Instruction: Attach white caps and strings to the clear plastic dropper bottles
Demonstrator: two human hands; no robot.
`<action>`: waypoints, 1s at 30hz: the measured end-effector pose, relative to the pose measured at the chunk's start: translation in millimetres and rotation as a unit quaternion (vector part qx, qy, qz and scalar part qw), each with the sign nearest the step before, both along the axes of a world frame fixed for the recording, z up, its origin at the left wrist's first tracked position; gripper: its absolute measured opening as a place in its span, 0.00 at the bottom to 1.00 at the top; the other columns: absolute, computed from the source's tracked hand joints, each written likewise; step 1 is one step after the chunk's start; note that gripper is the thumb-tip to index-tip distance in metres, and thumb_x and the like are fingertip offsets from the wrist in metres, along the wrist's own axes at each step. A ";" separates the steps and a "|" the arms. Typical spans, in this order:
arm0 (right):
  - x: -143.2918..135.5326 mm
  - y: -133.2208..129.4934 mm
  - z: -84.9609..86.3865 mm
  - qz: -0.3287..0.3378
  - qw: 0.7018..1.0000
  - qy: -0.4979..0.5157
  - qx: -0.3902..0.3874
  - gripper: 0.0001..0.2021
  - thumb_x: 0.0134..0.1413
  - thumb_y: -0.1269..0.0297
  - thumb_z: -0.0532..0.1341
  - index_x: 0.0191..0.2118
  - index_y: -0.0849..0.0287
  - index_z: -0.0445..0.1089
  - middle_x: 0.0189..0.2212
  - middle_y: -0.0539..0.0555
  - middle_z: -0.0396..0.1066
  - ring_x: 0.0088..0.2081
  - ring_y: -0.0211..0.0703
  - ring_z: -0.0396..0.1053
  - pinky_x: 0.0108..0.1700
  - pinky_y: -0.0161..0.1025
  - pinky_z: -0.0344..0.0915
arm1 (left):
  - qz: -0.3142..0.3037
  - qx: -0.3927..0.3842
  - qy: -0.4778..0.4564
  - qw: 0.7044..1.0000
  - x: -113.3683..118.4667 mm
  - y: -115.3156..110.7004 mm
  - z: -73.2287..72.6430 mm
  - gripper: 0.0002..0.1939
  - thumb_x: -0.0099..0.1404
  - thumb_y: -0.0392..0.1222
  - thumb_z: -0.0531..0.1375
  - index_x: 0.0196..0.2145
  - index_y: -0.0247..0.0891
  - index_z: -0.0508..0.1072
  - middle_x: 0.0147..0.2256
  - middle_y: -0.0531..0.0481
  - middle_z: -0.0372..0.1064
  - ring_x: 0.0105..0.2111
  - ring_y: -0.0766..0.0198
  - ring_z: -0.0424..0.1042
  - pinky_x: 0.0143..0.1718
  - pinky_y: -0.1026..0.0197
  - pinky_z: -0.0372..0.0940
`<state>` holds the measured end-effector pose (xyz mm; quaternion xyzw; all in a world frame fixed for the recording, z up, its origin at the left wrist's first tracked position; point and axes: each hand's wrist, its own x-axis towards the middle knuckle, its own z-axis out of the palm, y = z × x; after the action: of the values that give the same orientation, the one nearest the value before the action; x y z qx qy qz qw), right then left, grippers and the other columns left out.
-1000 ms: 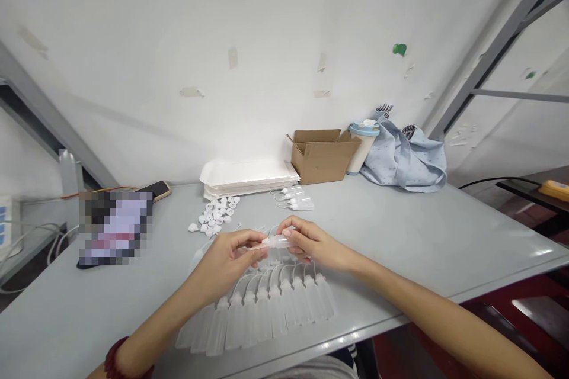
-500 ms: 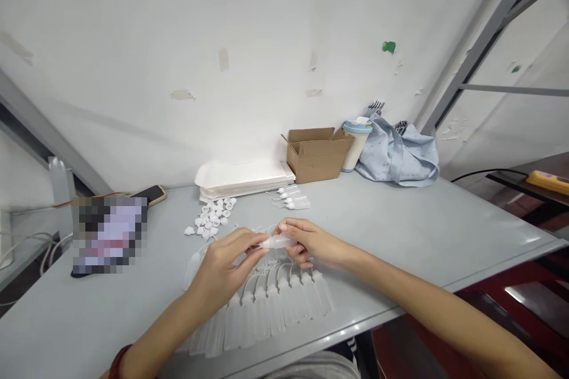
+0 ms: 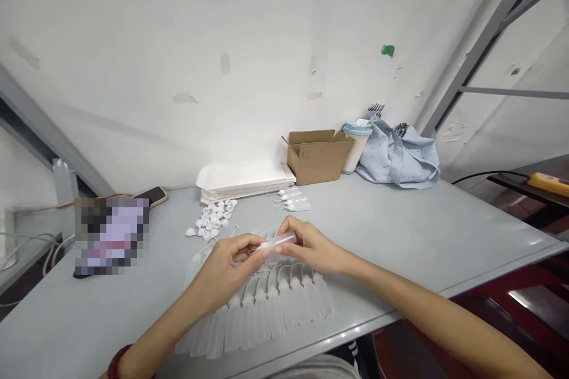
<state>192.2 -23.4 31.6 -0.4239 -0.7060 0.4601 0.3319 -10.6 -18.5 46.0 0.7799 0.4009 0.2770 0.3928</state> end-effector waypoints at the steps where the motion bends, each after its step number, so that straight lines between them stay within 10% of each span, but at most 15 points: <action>1: -1.0 -0.6 -0.6 -0.007 1.000 0.000 0.002 0.16 0.52 0.51 0.61 0.33 0.59 0.58 0.18 0.41 0.51 0.20 0.31 0.48 0.22 0.30 0.45 | 0.002 0.012 -0.002 1.000 0.2 -0.3 -1.1 0.13 0.64 0.49 0.55 0.33 0.38 0.74 0.26 0.52 0.71 0.25 0.65 0.69 0.27 0.65 0.65; 8: -8.1 -1.9 -3.1 -0.002 0.999 0.006 -0.051 0.22 0.56 0.44 0.53 0.24 0.59 0.54 0.15 0.42 0.52 0.18 0.29 0.49 0.23 0.31 0.51 | -0.051 0.353 0.040 0.934 -4.3 3.1 -23.5 0.09 0.67 0.33 0.52 0.42 0.35 0.70 0.30 0.46 0.72 0.29 0.63 0.69 0.29 0.63 0.63; 13: -3.5 1.0 -4.3 0.059 0.989 0.041 -0.131 0.25 0.58 0.42 0.48 0.23 0.59 0.57 0.09 0.40 0.49 0.13 0.28 0.45 0.19 0.31 0.50 | -0.080 0.429 0.054 0.898 -4.9 3.3 -26.0 0.12 0.66 0.28 0.52 0.46 0.35 0.67 0.35 0.44 0.72 0.34 0.61 0.69 0.34 0.61 0.64; 20: -3.8 -2.6 1.1 0.046 0.996 0.053 -0.062 0.25 0.60 0.48 0.50 0.18 0.59 0.55 0.09 0.41 0.51 0.15 0.28 0.49 0.32 0.34 0.63 | -0.022 0.183 0.051 0.981 1.1 -5.4 -5.2 0.12 0.67 0.44 0.52 0.31 0.37 0.71 0.25 0.51 0.68 0.25 0.66 0.65 0.24 0.66 0.59; 30: -0.9 -3.2 4.1 0.035 0.995 -0.049 0.079 0.15 0.54 0.53 0.60 0.27 0.62 0.64 0.18 0.44 0.56 0.21 0.30 0.52 0.22 0.29 0.49 | 0.026 -0.054 0.018 0.998 3.3 -6.1 -0.9 0.22 0.64 0.53 0.52 0.19 0.36 0.67 0.17 0.55 0.62 0.20 0.69 0.61 0.22 0.68 0.56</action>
<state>191.3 -26.6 35.6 -0.3939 -0.7698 0.3927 0.3130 -7.3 -24.6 45.0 0.7513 0.4429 0.2510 0.4200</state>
